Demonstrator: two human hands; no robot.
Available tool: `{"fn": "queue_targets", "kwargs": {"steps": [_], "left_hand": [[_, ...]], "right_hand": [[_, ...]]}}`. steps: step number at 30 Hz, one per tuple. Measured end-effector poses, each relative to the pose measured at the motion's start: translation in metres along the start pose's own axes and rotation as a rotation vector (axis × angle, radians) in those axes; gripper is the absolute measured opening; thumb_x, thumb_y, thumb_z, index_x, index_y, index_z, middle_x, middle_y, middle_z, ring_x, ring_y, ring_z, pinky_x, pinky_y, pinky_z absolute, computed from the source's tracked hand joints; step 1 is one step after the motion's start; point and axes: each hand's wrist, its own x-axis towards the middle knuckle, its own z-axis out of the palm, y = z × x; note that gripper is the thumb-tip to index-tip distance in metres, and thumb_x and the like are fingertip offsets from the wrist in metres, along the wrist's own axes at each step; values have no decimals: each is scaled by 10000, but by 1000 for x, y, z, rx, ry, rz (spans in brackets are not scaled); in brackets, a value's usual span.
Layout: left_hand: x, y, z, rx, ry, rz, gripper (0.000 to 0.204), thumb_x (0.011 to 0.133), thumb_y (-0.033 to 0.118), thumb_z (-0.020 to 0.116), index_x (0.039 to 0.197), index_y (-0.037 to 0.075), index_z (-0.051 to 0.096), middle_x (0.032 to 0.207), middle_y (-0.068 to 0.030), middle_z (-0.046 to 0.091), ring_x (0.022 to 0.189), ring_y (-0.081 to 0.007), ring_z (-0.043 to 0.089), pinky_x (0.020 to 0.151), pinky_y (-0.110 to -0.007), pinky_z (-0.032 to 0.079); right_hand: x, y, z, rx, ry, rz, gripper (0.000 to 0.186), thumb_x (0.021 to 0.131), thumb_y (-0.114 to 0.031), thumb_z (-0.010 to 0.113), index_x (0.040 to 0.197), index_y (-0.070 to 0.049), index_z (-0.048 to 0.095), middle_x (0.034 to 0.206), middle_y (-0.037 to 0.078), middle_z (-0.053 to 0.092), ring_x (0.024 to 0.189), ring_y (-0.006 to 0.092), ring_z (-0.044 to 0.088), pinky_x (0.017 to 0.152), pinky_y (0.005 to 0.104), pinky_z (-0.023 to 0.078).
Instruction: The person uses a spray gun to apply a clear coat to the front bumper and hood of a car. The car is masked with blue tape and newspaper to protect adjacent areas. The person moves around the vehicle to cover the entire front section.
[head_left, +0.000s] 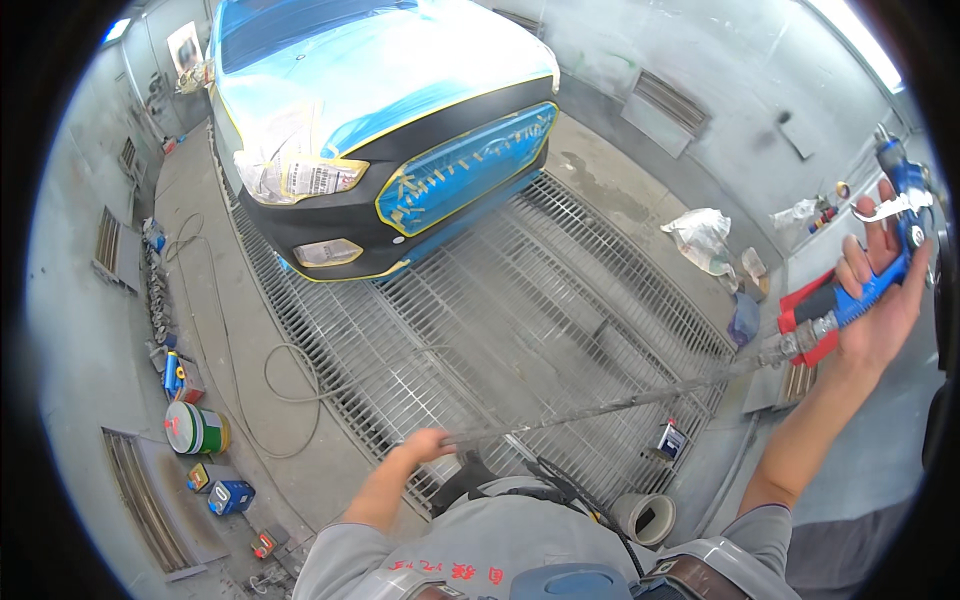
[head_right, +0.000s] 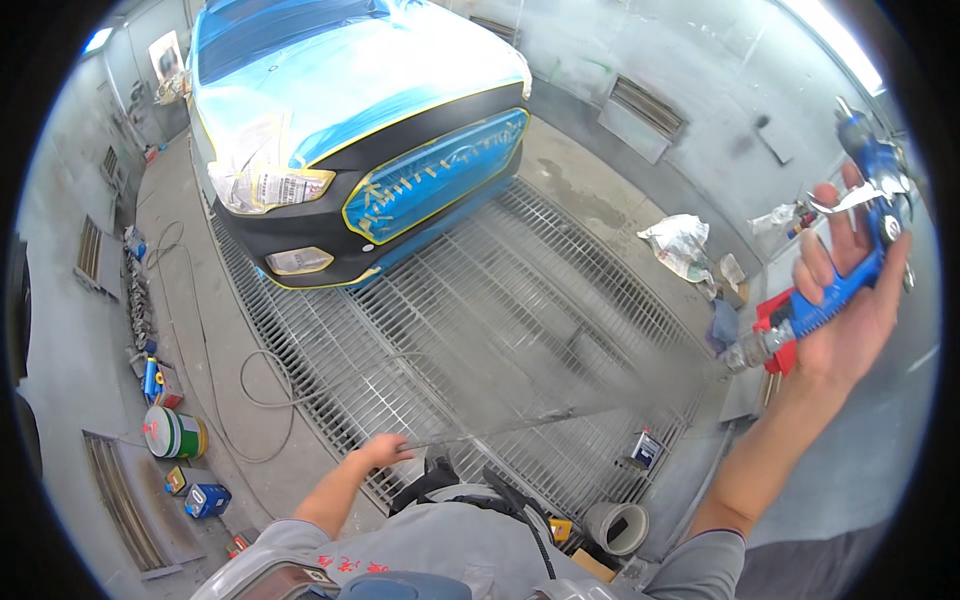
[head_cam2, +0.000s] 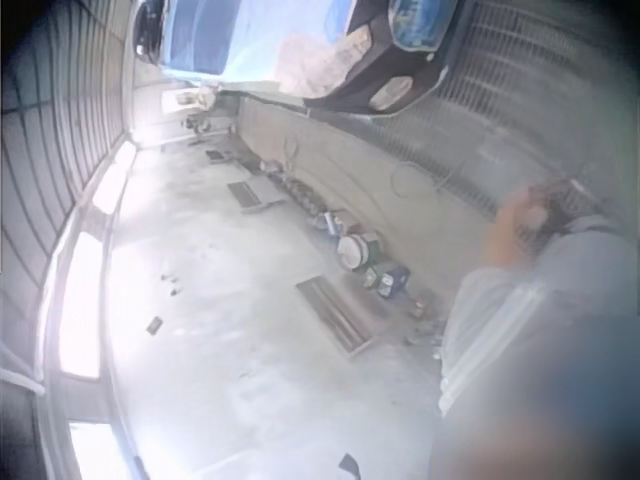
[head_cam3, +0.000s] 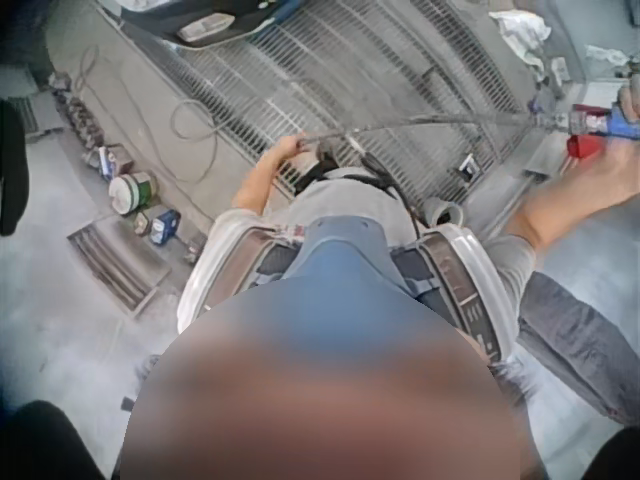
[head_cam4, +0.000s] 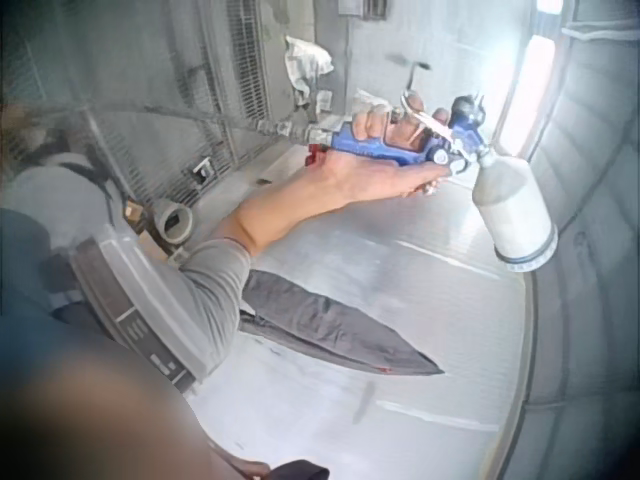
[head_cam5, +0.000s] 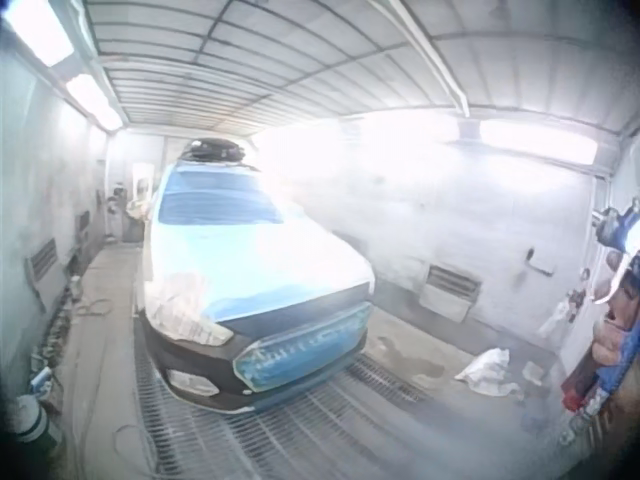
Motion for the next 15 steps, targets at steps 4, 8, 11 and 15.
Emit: {"fn": "queue_targets", "kwargs": {"steps": [4,8,11,15], "left_hand": [[-75,-94,-43,217,-322,-266,439,905,495,769,1136,121,775,1093,-165,775,1044,-381,725,893,-494,580],[-116,-62,-36,223,-844,-377,689,770,648,838,1259,167,772,1241,-143,769,1108,-341,734,948,-448,582],[-131,-40,19,-384,-1104,-628,739,798,689,801,1313,162,739,1230,-91,765,1055,-274,739,922,-400,599],[-54,4,51,-544,-1073,-633,663,846,663,754,1268,152,736,1122,-80,767,982,-216,732,837,-353,611]], "right_hand": [[42,45,-31,-7,23,-21,697,1170,-477,343,1645,31,304,1443,200,594,657,90,386,518,217,370],[96,115,-54,89,25,57,687,1168,-499,338,1638,2,341,1392,175,629,627,92,381,495,223,356],[149,183,-60,159,15,122,684,1161,-525,347,1617,-18,393,1301,138,672,614,91,382,488,226,342],[215,257,-64,154,60,201,678,1149,-571,362,1575,-55,470,1243,98,687,603,77,392,488,215,332]]}}
